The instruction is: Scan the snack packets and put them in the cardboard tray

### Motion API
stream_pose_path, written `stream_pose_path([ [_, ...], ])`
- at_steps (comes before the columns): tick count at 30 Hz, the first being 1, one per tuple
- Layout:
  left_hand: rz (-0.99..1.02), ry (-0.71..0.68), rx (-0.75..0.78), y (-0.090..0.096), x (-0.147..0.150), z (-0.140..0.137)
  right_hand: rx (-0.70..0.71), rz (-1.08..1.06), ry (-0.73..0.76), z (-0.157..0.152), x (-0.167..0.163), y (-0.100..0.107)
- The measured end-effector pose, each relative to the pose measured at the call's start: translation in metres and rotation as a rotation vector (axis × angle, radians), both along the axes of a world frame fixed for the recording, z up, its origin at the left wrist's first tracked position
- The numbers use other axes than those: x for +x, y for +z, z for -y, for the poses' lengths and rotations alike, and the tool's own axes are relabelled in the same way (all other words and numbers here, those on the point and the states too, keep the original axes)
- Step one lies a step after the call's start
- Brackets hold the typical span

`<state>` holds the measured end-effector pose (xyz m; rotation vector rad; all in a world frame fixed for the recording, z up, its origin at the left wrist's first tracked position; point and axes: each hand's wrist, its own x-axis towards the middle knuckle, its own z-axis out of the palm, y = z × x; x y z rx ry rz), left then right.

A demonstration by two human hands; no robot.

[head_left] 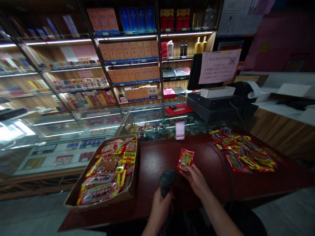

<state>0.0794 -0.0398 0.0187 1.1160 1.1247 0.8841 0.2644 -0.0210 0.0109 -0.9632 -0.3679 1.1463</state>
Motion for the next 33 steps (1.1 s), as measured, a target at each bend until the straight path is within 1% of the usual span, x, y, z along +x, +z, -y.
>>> stream_pose_path([
  [3, 0.042, 0.027, -0.018, -0.001, 0.002, -0.002, -0.133, 0.174, 0.055, -0.010, -0.005, 0.026],
  [5, 0.042, 0.037, -0.030, -0.003, 0.001, -0.002, -0.159, 0.289, 0.097, -0.020, -0.015, 0.047],
  [8, 0.040, 0.038, -0.035, -0.005, -0.001, -0.001, -0.068, 0.363, 0.188, -0.036, -0.037, 0.072],
  [11, 0.048, 0.027, -0.039, -0.006, -0.002, 0.000, -0.010, 0.432, 0.305, -0.051, -0.062, 0.085],
  [15, 0.047, 0.014, -0.049, -0.006, -0.003, 0.000, -0.021, 0.541, 0.426, -0.063, -0.086, 0.094],
  [19, 0.058, -0.003, -0.050, -0.007, -0.003, -0.001, 0.003, 0.601, 0.484, -0.070, -0.100, 0.096],
  [23, 0.085, -0.014, -0.043, -0.010, -0.003, 0.000, 0.039, 0.606, 0.535, -0.075, -0.101, 0.091],
  [27, 0.097, -0.025, -0.030, -0.013, -0.003, 0.001, 0.063, 0.615, 0.530, -0.083, -0.094, 0.088],
  [30, 0.109, -0.023, -0.033, -0.013, -0.003, 0.001, 0.090, 0.648, 0.555, -0.098, -0.101, 0.094],
  [33, 0.120, -0.019, -0.016, -0.014, -0.004, 0.001, 0.089, 0.691, 0.578, -0.124, -0.130, 0.105],
])
